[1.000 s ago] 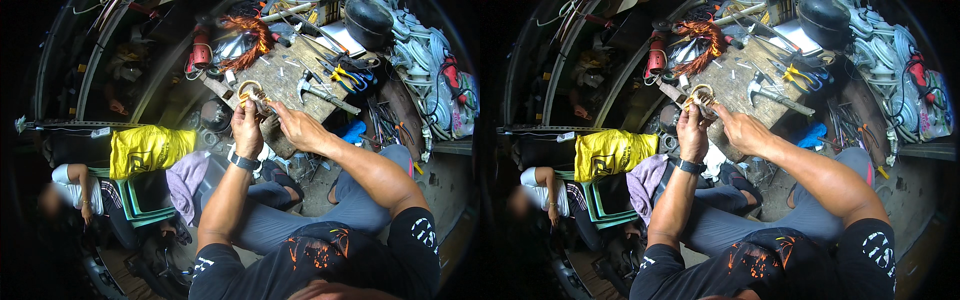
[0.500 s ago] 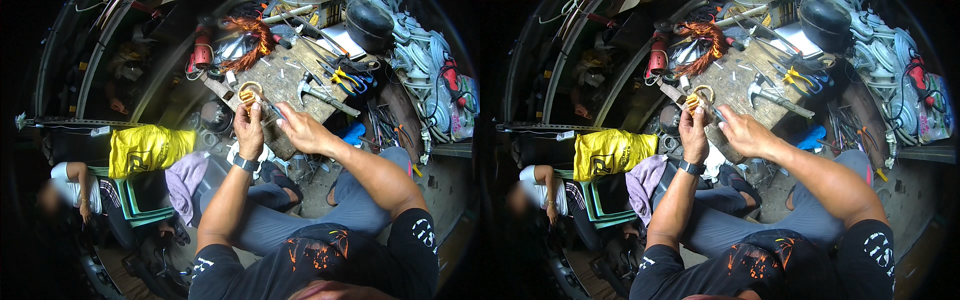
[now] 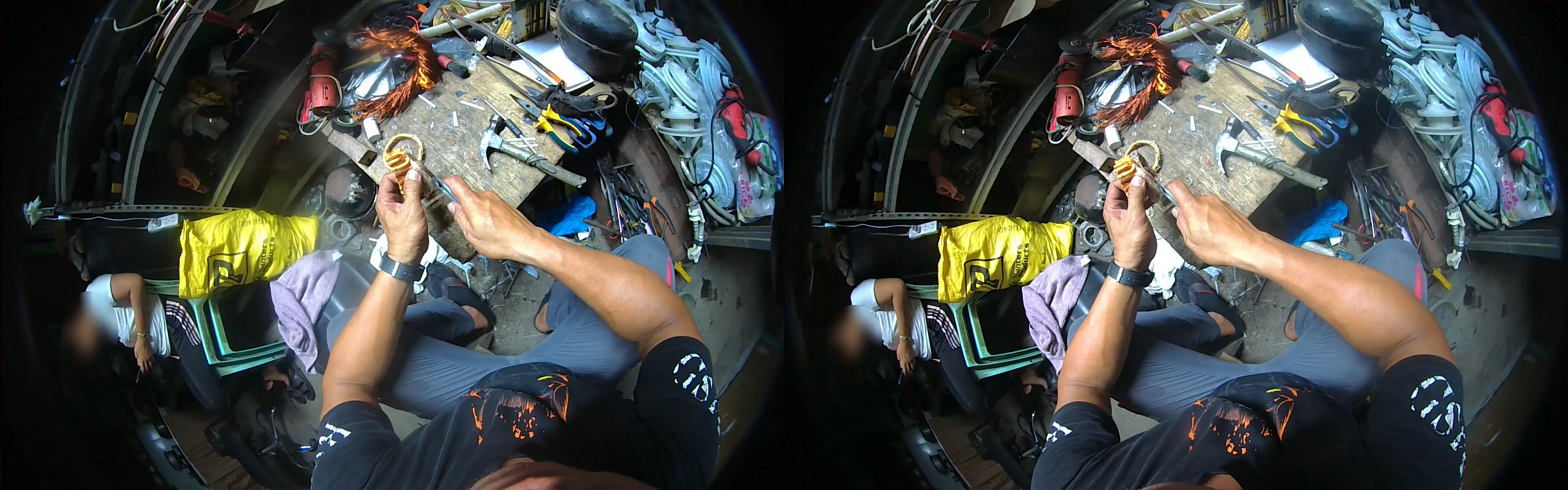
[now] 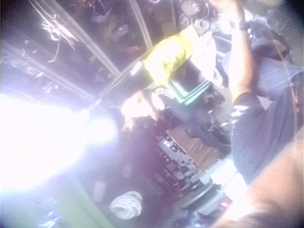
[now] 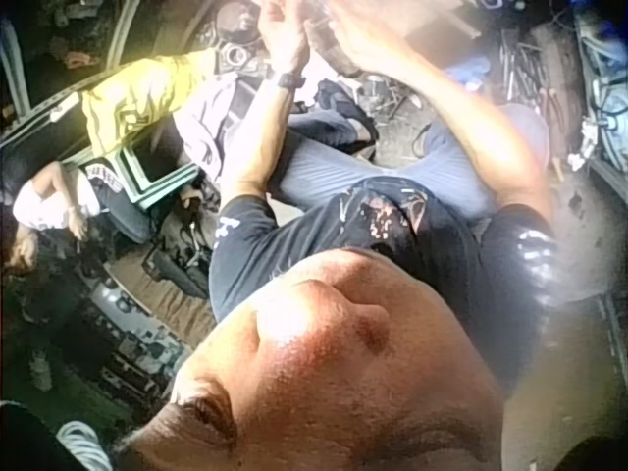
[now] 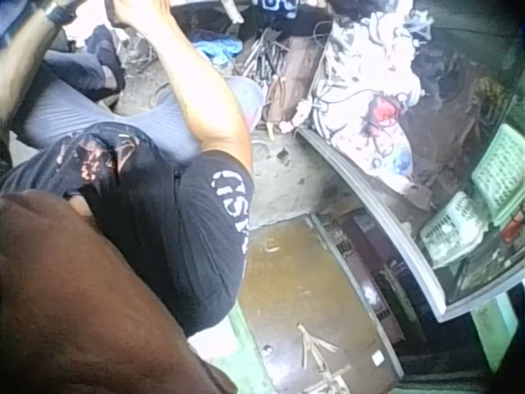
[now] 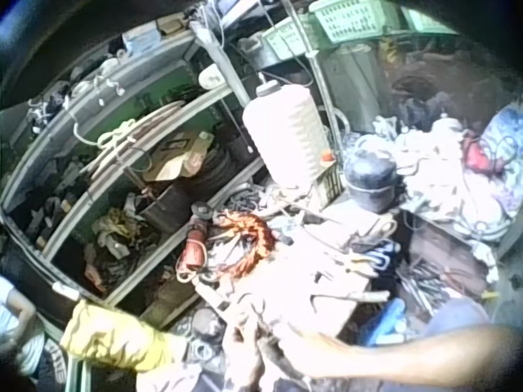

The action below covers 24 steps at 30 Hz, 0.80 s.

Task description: The person is repairing a component of an electric motor by hand. They use a small blade to scrape and clean individual copper-colored segments on a circular metal part, handling it by turning it over to work on different sides while seated at a workbench.

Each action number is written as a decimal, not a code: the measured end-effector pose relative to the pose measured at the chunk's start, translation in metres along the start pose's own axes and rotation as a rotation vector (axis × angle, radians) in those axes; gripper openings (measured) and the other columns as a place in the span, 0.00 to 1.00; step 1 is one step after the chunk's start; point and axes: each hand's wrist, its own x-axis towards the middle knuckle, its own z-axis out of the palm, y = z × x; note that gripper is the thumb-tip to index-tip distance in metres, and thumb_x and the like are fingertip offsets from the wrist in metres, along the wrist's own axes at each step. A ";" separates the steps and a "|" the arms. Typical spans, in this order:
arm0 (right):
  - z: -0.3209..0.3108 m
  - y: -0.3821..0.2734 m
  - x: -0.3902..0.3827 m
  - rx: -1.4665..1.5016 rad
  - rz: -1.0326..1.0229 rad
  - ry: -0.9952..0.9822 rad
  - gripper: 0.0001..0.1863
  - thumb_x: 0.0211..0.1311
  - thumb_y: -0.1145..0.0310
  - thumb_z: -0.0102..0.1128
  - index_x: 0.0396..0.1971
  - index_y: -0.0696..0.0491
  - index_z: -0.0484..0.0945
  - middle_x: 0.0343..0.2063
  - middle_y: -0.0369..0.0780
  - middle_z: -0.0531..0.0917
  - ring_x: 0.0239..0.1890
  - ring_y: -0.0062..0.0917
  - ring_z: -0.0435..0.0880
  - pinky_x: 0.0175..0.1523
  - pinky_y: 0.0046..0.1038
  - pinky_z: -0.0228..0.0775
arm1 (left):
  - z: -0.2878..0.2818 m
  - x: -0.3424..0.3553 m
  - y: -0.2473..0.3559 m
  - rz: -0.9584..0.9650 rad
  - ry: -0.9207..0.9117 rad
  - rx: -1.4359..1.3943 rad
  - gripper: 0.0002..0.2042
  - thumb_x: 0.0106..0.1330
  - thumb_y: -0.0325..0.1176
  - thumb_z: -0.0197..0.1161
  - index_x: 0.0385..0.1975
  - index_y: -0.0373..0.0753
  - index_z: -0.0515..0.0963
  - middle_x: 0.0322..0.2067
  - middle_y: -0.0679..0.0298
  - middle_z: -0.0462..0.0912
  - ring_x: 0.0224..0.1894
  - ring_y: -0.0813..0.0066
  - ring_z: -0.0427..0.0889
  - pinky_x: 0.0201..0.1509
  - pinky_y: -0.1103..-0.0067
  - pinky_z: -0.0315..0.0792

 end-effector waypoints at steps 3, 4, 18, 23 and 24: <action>0.002 0.001 0.000 -0.005 -0.018 0.019 0.18 0.73 0.70 0.51 0.57 0.61 0.62 0.21 0.59 0.80 0.28 0.60 0.82 0.33 0.57 0.71 | 0.000 0.002 0.000 0.016 -0.009 -0.025 0.07 0.76 0.33 0.62 0.43 0.37 0.79 0.36 0.72 0.81 0.37 0.88 0.74 0.43 0.85 0.69; 0.002 0.001 0.000 -0.007 -0.007 0.010 0.18 0.73 0.70 0.51 0.57 0.61 0.62 0.21 0.59 0.80 0.27 0.60 0.82 0.32 0.57 0.71 | 0.000 0.003 0.000 0.021 -0.013 -0.037 0.07 0.76 0.33 0.62 0.43 0.37 0.79 0.36 0.72 0.81 0.37 0.88 0.74 0.43 0.85 0.69; 0.003 0.003 -0.001 -0.022 -0.033 0.010 0.17 0.73 0.70 0.50 0.56 0.61 0.62 0.20 0.58 0.81 0.28 0.59 0.83 0.33 0.57 0.72 | -0.003 0.001 -0.003 0.074 -0.024 0.100 0.07 0.77 0.33 0.61 0.44 0.36 0.78 0.37 0.71 0.81 0.38 0.86 0.75 0.44 0.84 0.70; -0.001 0.003 0.007 0.027 0.058 -0.026 0.20 0.75 0.68 0.49 0.61 0.60 0.62 0.27 0.62 0.81 0.35 0.63 0.82 0.39 0.58 0.70 | 0.007 -0.006 -0.002 0.100 -0.076 0.113 0.07 0.77 0.33 0.61 0.43 0.36 0.78 0.36 0.71 0.80 0.37 0.86 0.74 0.43 0.84 0.70; 0.000 0.001 0.005 0.025 0.069 -0.043 0.20 0.75 0.68 0.50 0.61 0.60 0.62 0.27 0.62 0.81 0.35 0.63 0.82 0.39 0.59 0.70 | 0.005 -0.005 -0.001 0.080 -0.049 0.096 0.07 0.77 0.33 0.61 0.43 0.36 0.78 0.36 0.71 0.80 0.36 0.86 0.73 0.43 0.85 0.70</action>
